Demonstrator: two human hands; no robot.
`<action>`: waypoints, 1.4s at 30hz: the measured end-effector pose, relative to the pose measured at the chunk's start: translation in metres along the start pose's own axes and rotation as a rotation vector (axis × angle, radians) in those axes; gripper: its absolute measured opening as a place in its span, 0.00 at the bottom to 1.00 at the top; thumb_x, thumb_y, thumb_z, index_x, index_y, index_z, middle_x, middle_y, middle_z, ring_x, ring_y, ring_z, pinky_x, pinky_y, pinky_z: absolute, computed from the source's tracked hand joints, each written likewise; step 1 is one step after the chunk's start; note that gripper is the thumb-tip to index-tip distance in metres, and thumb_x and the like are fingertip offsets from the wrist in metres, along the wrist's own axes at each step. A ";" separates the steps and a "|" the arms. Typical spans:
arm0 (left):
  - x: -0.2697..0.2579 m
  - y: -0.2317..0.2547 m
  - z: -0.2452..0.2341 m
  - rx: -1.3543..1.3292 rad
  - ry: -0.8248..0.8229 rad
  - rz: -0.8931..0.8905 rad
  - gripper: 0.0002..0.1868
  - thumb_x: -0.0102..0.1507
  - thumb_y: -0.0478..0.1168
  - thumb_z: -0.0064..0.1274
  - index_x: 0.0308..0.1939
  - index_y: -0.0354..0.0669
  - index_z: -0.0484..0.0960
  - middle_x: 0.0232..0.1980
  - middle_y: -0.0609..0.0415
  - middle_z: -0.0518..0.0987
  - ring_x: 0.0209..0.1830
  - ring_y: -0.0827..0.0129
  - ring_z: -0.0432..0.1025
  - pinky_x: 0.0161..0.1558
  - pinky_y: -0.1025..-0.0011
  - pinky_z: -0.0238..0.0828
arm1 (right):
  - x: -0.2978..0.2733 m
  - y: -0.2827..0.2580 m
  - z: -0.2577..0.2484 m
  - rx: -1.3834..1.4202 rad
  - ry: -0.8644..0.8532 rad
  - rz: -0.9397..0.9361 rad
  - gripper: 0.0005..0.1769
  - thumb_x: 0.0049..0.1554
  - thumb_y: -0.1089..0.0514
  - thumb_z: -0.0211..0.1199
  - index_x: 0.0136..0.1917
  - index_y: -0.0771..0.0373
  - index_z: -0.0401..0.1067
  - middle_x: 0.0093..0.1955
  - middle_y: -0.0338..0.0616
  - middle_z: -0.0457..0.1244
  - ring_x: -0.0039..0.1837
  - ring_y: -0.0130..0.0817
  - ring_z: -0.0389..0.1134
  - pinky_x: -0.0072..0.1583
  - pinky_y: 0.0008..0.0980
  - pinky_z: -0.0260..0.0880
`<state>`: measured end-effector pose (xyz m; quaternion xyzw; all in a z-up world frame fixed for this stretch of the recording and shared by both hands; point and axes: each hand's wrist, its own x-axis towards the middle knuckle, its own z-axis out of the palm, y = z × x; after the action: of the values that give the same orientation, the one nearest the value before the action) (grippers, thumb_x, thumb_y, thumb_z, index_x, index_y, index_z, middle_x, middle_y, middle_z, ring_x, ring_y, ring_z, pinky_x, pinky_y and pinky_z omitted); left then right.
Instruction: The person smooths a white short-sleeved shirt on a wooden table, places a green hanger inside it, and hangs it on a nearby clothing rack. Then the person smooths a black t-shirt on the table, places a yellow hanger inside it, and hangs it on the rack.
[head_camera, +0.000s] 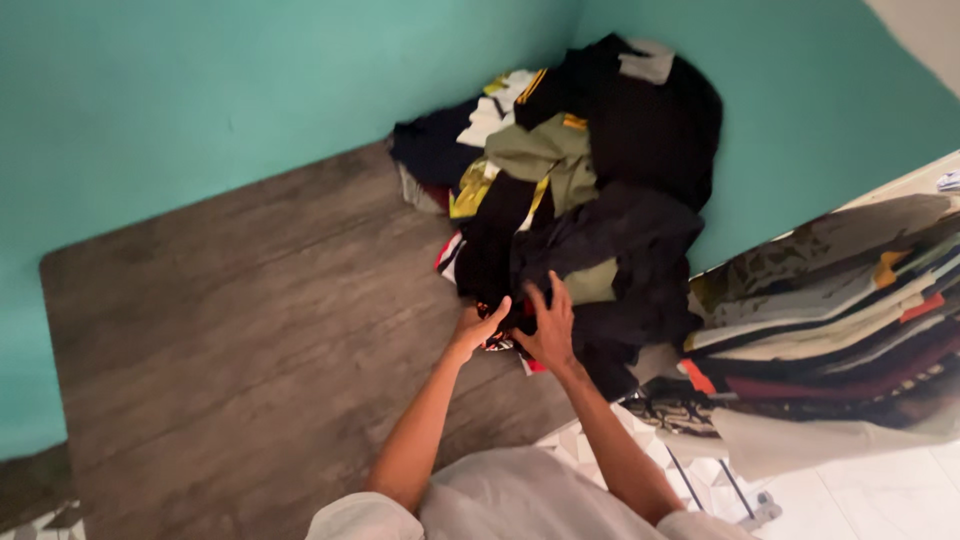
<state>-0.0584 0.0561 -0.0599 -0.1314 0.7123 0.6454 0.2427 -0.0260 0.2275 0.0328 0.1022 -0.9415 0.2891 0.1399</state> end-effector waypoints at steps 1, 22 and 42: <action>-0.011 -0.007 -0.006 0.018 0.012 0.007 0.33 0.64 0.64 0.62 0.26 0.37 0.75 0.22 0.55 0.73 0.19 0.69 0.66 0.22 0.67 0.59 | -0.006 0.007 0.008 0.003 -0.023 -0.050 0.41 0.36 0.55 0.81 0.61 0.59 0.68 0.77 0.64 0.47 0.76 0.67 0.48 0.71 0.57 0.53; -0.180 -0.204 -0.245 -1.268 0.331 0.210 0.26 0.58 0.28 0.63 0.52 0.55 0.69 0.44 0.57 0.78 0.47 0.67 0.75 0.46 0.66 0.70 | -0.115 -0.077 0.130 0.343 -0.095 0.200 0.09 0.55 0.67 0.63 0.49 0.62 0.67 0.36 0.51 0.61 0.37 0.42 0.64 0.43 0.41 0.68; -0.240 -0.261 -0.369 0.622 0.497 0.107 0.20 0.67 0.52 0.59 0.46 0.38 0.81 0.43 0.41 0.83 0.44 0.43 0.77 0.44 0.50 0.73 | -0.132 -0.150 0.203 -0.102 -0.275 0.056 0.47 0.41 0.43 0.83 0.69 0.55 0.66 0.70 0.63 0.55 0.69 0.60 0.56 0.66 0.56 0.59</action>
<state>0.2100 -0.3716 -0.1412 -0.1664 0.9165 0.3591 0.0573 0.0979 0.0045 -0.0936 0.1071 -0.9678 0.2277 0.0065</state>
